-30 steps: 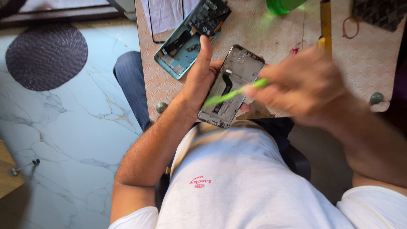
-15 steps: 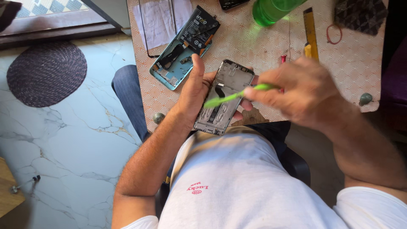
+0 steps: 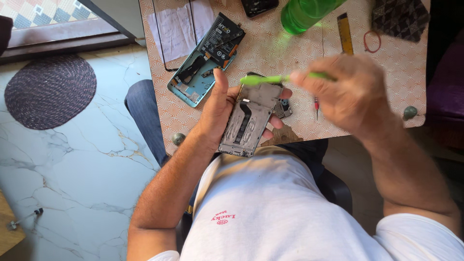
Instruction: The person cleans the internal components of a disassembled smartphone. They use a yellow pencil to scrape residue from the phone's metal frame and a green toothbrush to scrub the frame and the motherboard. A green spray bottle is used to apply liquid to the components during the cleaning process.
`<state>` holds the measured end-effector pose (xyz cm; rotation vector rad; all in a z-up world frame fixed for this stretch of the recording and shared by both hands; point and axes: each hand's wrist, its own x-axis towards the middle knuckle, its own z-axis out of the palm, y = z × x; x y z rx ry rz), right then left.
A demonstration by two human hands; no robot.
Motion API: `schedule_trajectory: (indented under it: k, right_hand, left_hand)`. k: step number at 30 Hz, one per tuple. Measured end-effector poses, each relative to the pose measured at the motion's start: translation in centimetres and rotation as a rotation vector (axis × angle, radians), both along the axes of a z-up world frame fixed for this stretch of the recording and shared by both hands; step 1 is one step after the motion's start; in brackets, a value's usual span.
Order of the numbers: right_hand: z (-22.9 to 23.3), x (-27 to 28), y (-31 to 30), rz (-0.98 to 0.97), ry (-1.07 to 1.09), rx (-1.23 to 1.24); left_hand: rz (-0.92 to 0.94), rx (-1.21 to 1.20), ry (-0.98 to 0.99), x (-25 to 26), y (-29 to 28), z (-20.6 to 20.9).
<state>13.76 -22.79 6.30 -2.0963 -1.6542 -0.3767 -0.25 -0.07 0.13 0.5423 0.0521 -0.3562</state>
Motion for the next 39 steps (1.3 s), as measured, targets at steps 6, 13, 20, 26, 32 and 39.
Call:
schedule_trajectory:
  k: [6, 13, 20, 26, 32, 39]
  right_hand:
    - [0.7, -0.9, 0.1, -0.076, -0.008, 0.001]
    - [0.9, -1.4, -0.5, -0.104, 0.144, 0.023]
    - [-0.1, -1.5, -0.8, -0.091, 0.219, 0.029]
    - [0.1, -1.3, -1.1, -0.122, 0.171, 0.023]
    - [0.3, -1.6, -0.8, -0.112, 0.042, 0.053]
    - [-0.1, -0.7, -1.8, -0.080, -0.007, 0.022]
  left_hand:
    - [0.030, -0.010, 0.009, 0.1, 0.0, -0.3]
    - [0.053, -0.003, 0.016, -0.1, 0.2, -0.3]
    - [0.036, -0.062, -0.003, 0.4, 0.0, -1.1]
    - [0.035, -0.039, 0.010, 0.6, 0.1, -1.1]
    - [0.058, 0.011, -0.001, 0.6, 0.0, -1.1]
    - [0.086, 0.030, 0.020, 0.7, 0.5, -1.3]
